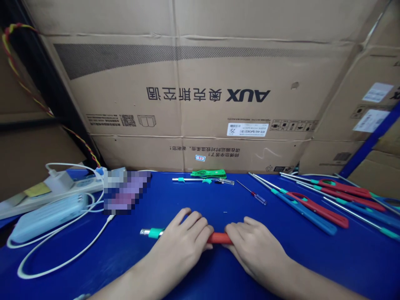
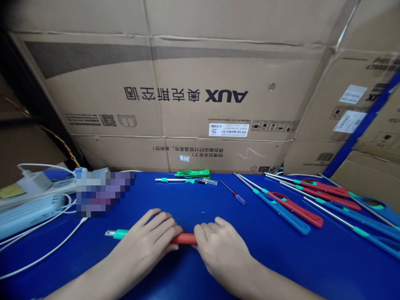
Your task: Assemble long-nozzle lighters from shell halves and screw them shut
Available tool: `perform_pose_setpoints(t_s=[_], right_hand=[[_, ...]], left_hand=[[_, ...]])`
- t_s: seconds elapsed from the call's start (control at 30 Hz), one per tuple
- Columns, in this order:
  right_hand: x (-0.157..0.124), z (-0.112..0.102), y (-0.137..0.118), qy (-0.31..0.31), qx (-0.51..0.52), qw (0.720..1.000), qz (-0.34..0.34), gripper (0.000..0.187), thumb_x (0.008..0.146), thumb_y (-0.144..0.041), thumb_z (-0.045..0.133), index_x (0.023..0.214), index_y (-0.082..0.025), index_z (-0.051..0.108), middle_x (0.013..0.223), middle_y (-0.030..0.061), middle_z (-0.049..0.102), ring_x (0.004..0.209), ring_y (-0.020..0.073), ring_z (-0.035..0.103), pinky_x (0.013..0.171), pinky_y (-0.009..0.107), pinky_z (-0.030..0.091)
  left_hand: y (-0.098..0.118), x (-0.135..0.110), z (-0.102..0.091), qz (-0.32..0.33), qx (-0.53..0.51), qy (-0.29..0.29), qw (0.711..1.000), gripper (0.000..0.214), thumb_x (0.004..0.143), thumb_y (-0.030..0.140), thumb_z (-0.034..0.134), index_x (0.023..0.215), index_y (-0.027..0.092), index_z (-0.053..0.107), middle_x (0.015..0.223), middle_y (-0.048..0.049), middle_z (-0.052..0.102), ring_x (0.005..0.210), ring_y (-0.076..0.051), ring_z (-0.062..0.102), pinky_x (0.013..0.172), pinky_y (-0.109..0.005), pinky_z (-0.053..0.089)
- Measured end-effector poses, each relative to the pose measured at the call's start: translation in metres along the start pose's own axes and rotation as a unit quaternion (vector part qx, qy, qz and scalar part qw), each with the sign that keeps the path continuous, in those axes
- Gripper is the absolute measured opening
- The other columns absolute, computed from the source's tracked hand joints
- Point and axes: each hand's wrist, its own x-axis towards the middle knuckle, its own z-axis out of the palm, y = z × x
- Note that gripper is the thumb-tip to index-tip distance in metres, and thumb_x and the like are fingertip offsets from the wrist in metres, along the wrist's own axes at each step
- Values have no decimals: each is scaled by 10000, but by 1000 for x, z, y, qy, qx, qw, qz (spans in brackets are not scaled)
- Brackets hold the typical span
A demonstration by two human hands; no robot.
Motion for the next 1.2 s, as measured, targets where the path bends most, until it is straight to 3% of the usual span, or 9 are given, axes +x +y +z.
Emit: perform_pose_setpoints(t_s=[0.13,0.23,0.4,0.53,0.6,0.7,0.9,1.03,1.2], right_hand=[[3,-1,3,-21,-9,1000,-6,154,891,-216,581,777,-195,479,628,-17,619,518,168,578,608,297,372],[3,-1,5,-50,-9,999,-18,232,820,-284,703,802,-189,492,658,-10,644,535,179,601,579,292,391],[1,0,6,-59,-9,998,-29,153,892,-251,613,833,-189,487,724,11,666,571,186,628,624,306,424],[3,-2,15,-96,-20,995,-9,133,905,-259,597,851,-194,494,710,2,666,548,201,633,544,294,384],[4,-3,23,-116,-28,993,18,143,880,-251,634,876,-191,505,718,4,673,556,211,645,508,281,354],[6,-4,39,-137,-22,989,49,139,874,-224,639,856,-192,506,714,-2,673,559,209,654,480,265,316],[9,-8,53,-163,-32,984,63,113,896,-225,617,858,-184,519,736,15,679,602,223,662,493,264,295],[8,-10,51,-168,-11,984,60,122,918,-239,581,832,-188,513,723,9,669,590,204,647,496,263,287],[7,-9,46,-171,21,983,67,109,930,-237,562,850,-193,503,735,-1,666,607,191,645,504,258,292]], left_hand=[[-4,-1,1,1,-9,2,1000,379,1033,221,253,878,134,588,755,-28,599,696,-206,491,825,-410,320],[-4,-3,5,-6,-7,8,1000,399,1029,198,252,805,134,577,716,-29,587,662,-202,482,786,-400,325],[-6,-2,7,-4,-15,5,1000,415,1037,243,260,802,142,588,697,-17,589,645,-190,496,764,-379,333],[-22,1,-8,-23,3,-60,998,261,979,363,469,1032,149,609,904,-46,652,894,-239,560,900,-428,317],[-36,2,-17,-42,21,-96,994,369,908,386,598,1184,145,555,1068,-78,639,1024,-275,538,938,-459,304],[-58,-1,-24,-74,52,-123,988,455,878,389,639,1246,150,519,1156,-109,606,1100,-302,504,964,-497,295],[-84,-13,-19,-102,66,-154,981,255,923,277,584,1148,157,580,1121,-100,621,1051,-286,519,946,-485,308],[-87,-12,-21,-95,13,-149,984,202,956,271,529,1133,190,585,1085,-67,628,1015,-248,538,954,-450,292],[-86,-8,-28,-77,-57,-201,975,115,961,204,505,963,183,618,907,-27,632,893,-197,578,935,-398,305]])
